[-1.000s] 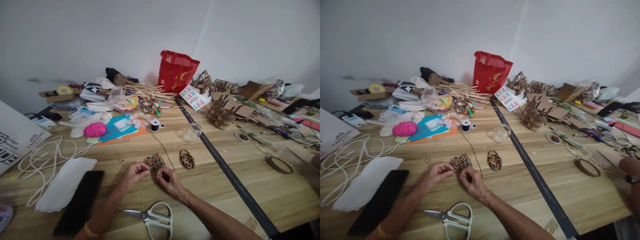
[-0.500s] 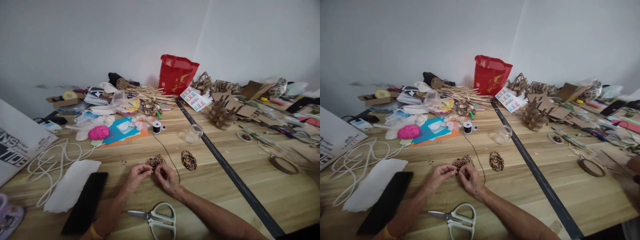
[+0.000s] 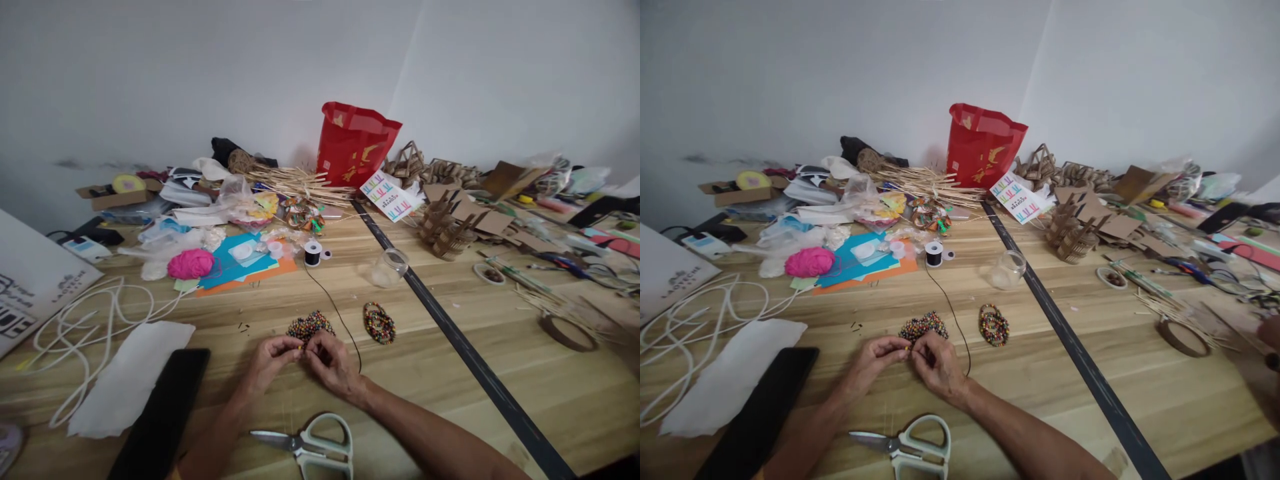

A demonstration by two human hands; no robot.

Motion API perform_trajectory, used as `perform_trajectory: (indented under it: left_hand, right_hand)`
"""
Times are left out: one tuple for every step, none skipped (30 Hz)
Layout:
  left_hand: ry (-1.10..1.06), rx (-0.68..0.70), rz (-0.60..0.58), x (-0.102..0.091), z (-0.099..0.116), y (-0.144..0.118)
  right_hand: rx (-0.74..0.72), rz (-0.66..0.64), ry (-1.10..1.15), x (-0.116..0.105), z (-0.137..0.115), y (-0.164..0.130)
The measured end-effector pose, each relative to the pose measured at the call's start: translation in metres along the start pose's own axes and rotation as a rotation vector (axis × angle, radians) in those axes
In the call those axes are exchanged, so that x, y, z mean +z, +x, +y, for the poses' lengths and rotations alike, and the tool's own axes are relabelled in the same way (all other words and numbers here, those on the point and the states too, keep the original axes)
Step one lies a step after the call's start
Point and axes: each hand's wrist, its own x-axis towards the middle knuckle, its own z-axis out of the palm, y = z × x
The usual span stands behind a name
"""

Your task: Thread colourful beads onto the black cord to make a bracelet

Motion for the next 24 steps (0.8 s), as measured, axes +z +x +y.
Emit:
perform_trajectory:
  left_hand:
    - [0.017,0.005,-0.003,0.0,-0.0007,-0.0001]
    - [0.034,0.008,-0.009,-0.0002,-0.0015,-0.0001]
    - [0.048,0.01,-0.016,-0.0005,-0.0023,0.0001]
    - [0.056,0.008,-0.026,-0.0009,-0.003,0.0003]
    - [0.057,0.006,-0.035,-0.0014,-0.0036,0.0005]
    - [0.05,0.004,-0.043,-0.0019,-0.004,0.0007]
    - [0.04,0.002,-0.048,-0.0023,-0.0043,0.0009]
    - [0.029,0.0,-0.053,-0.0026,-0.0043,0.0011]
    - [0.019,-0.002,-0.053,-0.0028,-0.0042,0.0013]
    - [0.009,-0.005,-0.052,-0.0029,-0.004,0.0014]
    - [0.001,-0.01,-0.05,-0.0029,-0.0037,0.0014]
    - [-0.008,-0.016,-0.048,-0.0028,-0.0033,0.0015]
    - [-0.018,-0.023,-0.046,-0.0027,-0.003,0.0015]
    - [-0.029,-0.031,-0.044,-0.0025,-0.0027,0.0016]
    - [-0.039,-0.04,-0.042,-0.0022,-0.0023,0.0016]
    - [-0.045,-0.047,-0.04,-0.002,-0.0019,0.0017]
    - [-0.048,-0.052,-0.036,-0.0017,-0.0015,0.0017]
    - [-0.047,-0.054,-0.031,-0.0015,-0.001,0.0017]
    - [-0.043,-0.054,-0.029,-0.0013,-0.0004,0.0015]
    - [-0.038,-0.053,-0.027,-0.0012,0.0001,0.0013]
    - [-0.033,-0.051,-0.028,-0.0011,0.0007,0.001]
    - [-0.031,-0.047,-0.028,-0.0009,0.0011,0.0007]
    - [-0.031,-0.043,-0.028,-0.0008,0.0013,0.0005]
    - [-0.033,-0.039,-0.029,-0.0008,0.0014,0.0003]
  right_hand:
    - [-0.005,-0.009,0.001,-0.0002,0.0003,-0.0001]
    - [-0.008,-0.015,0.002,-0.0004,0.0004,-0.0002]
    - [-0.008,-0.019,0.002,-0.0005,0.0005,-0.0001]
    - [-0.004,-0.022,0.002,-0.0006,0.0005,0.0]
    - [0.001,-0.025,0.001,-0.0007,0.0005,0.0001]
    - [0.006,-0.027,0.001,-0.0006,0.0005,0.0002]
    - [0.012,-0.032,0.002,-0.0005,0.0006,0.0003]
    - [0.016,-0.036,0.003,-0.0004,0.0006,0.0003]
    - [0.021,-0.041,0.003,-0.0003,0.0006,0.0003]
    - [0.025,-0.045,0.003,-0.0002,0.0005,0.0003]
    - [0.031,-0.049,0.003,-0.0002,0.0004,0.0002]
    - [0.038,-0.052,0.002,-0.0003,0.0002,0.0002]
    - [0.046,-0.055,0.004,-0.0004,-0.0001,0.0002]
    - [0.053,-0.055,0.007,-0.0006,-0.0003,0.0003]
    - [0.062,-0.058,0.011,-0.0008,-0.0005,0.0004]
    - [0.071,-0.06,0.016,-0.001,-0.0007,0.0005]
    - [0.078,-0.063,0.02,-0.0011,-0.0007,0.0006]
    - [0.083,-0.066,0.022,-0.0012,-0.0008,0.0007]
    - [0.085,-0.069,0.022,-0.0013,-0.0007,0.0009]
    - [0.083,-0.069,0.021,-0.0013,-0.0007,0.001]
    - [0.08,-0.067,0.019,-0.0013,-0.0007,0.0011]
    - [0.076,-0.066,0.018,-0.0013,-0.0007,0.0012]
    - [0.073,-0.066,0.017,-0.0012,-0.0006,0.0013]
    - [0.073,-0.066,0.017,-0.0011,-0.0005,0.0012]
